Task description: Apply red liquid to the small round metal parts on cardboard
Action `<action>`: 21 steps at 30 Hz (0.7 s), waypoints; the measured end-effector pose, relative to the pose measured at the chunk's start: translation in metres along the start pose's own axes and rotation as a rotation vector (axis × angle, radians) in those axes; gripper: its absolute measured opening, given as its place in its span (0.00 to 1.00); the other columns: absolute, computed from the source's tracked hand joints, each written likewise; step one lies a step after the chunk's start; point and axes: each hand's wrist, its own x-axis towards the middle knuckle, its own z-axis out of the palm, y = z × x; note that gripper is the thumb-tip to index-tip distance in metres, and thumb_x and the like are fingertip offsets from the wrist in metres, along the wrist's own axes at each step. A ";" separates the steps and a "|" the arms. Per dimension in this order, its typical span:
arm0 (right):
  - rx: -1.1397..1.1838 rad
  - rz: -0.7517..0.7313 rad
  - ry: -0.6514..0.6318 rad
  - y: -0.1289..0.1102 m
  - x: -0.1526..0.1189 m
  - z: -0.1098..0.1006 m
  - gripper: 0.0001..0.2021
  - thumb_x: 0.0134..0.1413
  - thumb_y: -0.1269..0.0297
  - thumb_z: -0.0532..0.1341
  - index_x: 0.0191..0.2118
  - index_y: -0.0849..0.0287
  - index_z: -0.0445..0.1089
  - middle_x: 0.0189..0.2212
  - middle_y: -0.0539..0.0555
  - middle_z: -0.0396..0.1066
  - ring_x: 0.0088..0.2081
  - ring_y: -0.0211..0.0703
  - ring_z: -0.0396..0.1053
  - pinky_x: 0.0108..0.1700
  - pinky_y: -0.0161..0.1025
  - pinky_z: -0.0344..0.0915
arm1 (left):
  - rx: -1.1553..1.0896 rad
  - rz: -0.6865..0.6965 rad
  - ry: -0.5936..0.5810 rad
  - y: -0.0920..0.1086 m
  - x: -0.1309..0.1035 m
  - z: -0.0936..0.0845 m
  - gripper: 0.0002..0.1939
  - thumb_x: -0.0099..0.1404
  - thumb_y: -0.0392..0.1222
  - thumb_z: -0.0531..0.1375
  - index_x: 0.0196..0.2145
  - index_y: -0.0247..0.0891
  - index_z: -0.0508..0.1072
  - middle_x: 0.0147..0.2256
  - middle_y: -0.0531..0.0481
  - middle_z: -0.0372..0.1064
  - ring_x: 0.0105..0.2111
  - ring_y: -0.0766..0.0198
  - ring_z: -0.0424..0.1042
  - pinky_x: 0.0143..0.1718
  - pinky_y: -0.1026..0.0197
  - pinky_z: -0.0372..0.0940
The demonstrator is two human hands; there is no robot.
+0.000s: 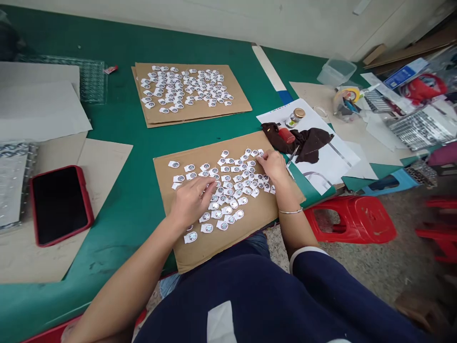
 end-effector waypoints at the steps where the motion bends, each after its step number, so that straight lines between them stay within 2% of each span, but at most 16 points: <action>1: 0.046 0.001 0.005 -0.002 -0.002 -0.004 0.12 0.47 0.58 0.58 0.29 0.63 0.68 0.32 0.61 0.70 0.40 0.49 0.66 0.45 0.46 0.58 | -0.007 0.002 -0.013 0.000 0.000 0.000 0.06 0.62 0.38 0.58 0.37 0.38 0.72 0.31 0.52 0.74 0.30 0.66 0.73 0.30 0.67 0.65; 3: 0.172 -0.019 -0.031 -0.010 -0.008 -0.010 0.12 0.50 0.57 0.57 0.32 0.63 0.67 0.33 0.60 0.69 0.38 0.46 0.66 0.45 0.45 0.59 | -0.032 -0.005 -0.038 0.002 0.000 0.000 0.06 0.62 0.38 0.58 0.38 0.37 0.71 0.31 0.51 0.74 0.30 0.66 0.73 0.30 0.66 0.65; 5: 0.345 -0.078 -0.167 -0.024 -0.019 -0.013 0.14 0.51 0.55 0.56 0.35 0.62 0.66 0.31 0.56 0.68 0.33 0.39 0.66 0.40 0.40 0.62 | -0.063 -0.037 -0.057 0.004 0.000 0.000 0.07 0.62 0.39 0.58 0.39 0.37 0.71 0.32 0.51 0.74 0.30 0.66 0.73 0.30 0.66 0.65; 7: 0.539 -0.150 -0.392 -0.042 -0.032 -0.010 0.15 0.49 0.53 0.57 0.36 0.60 0.66 0.28 0.51 0.68 0.28 0.33 0.65 0.34 0.35 0.63 | -0.108 -0.105 -0.080 0.007 0.001 0.000 0.11 0.62 0.41 0.59 0.42 0.37 0.70 0.33 0.50 0.73 0.29 0.67 0.72 0.32 0.65 0.65; 10: 0.785 -0.203 -0.755 -0.066 -0.051 0.003 0.18 0.45 0.49 0.61 0.34 0.61 0.68 0.23 0.49 0.66 0.23 0.31 0.63 0.28 0.32 0.63 | -0.196 -0.236 -0.104 0.010 0.002 0.000 0.20 0.59 0.44 0.62 0.49 0.39 0.66 0.36 0.49 0.73 0.29 0.68 0.72 0.36 0.63 0.66; 13: 0.960 -0.189 -1.001 -0.078 -0.061 0.016 0.21 0.43 0.46 0.61 0.30 0.62 0.66 0.19 0.47 0.63 0.19 0.29 0.60 0.23 0.31 0.61 | -0.255 -0.258 -0.052 0.010 0.003 -0.001 0.17 0.58 0.45 0.63 0.45 0.40 0.69 0.35 0.50 0.73 0.27 0.69 0.70 0.33 0.64 0.65; 17: 1.110 -0.147 -1.152 -0.078 -0.061 0.025 0.18 0.45 0.49 0.61 0.30 0.62 0.64 0.17 0.45 0.62 0.18 0.27 0.60 0.21 0.28 0.60 | -0.238 -0.213 -0.003 0.010 0.003 -0.001 0.11 0.58 0.45 0.63 0.38 0.39 0.72 0.31 0.51 0.72 0.26 0.69 0.69 0.30 0.65 0.64; 21: 1.179 -0.115 -1.205 -0.075 -0.061 0.028 0.17 0.47 0.51 0.61 0.31 0.62 0.64 0.17 0.45 0.63 0.17 0.26 0.60 0.20 0.26 0.60 | -0.166 -0.170 0.006 0.010 0.000 0.001 0.11 0.59 0.47 0.61 0.37 0.39 0.72 0.30 0.51 0.72 0.25 0.68 0.69 0.30 0.64 0.64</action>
